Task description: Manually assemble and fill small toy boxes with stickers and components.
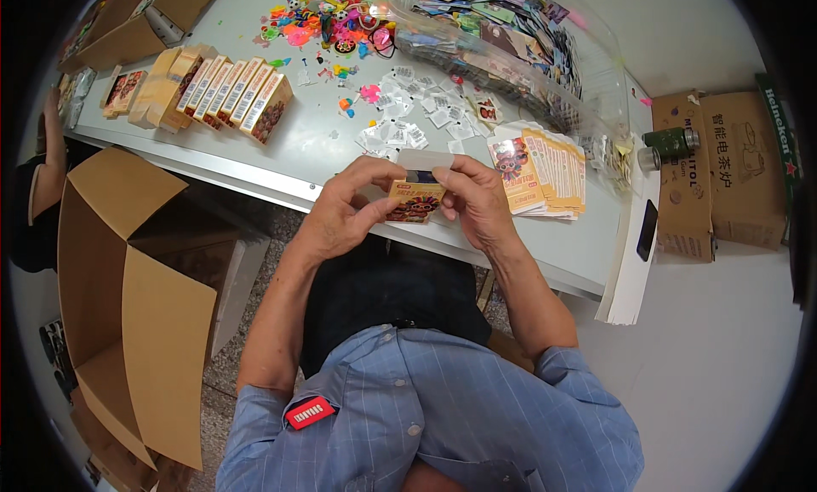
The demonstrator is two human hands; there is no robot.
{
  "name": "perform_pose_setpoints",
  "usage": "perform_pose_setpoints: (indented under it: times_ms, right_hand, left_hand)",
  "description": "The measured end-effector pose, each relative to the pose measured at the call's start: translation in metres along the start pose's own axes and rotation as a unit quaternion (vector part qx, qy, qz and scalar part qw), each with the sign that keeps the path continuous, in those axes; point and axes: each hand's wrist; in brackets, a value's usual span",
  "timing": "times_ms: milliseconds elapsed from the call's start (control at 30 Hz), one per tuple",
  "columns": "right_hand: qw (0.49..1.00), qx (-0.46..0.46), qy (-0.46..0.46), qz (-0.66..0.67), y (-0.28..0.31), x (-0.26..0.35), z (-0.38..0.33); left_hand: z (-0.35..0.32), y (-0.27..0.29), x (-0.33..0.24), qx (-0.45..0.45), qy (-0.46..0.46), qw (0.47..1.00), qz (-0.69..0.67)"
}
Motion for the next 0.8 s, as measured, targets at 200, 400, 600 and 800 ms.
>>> perform_pose_setpoints:
  times_ms: [200,400,600,800]
  right_hand:
    - [1.0,-0.01,-0.001,0.014,0.003,-0.007,-0.002]
    - [0.974,-0.044,0.159,-0.153,-0.002,-0.011,-0.007]
    - [0.864,0.047,0.391,-0.315,0.023,-0.013,-0.001]
    - [0.915,0.011,0.284,-0.287,0.008,-0.005,-0.013]
  left_hand:
    - [0.012,0.004,-0.006,0.021,-0.009,0.999,0.023]
    - [0.01,-0.012,-0.003,-0.05,-0.007,0.997,-0.06]
    - [0.009,-0.008,-0.005,-0.037,0.005,0.996,-0.076]
    - [0.009,-0.008,-0.013,-0.004,-0.027,1.0,-0.015]
Point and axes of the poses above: each hand's wrist, its own z-axis towards the middle knuckle, its own y-axis out of the back of the hand, x = y × z, and after that the axes turned 10 degrees about -z, right-handed
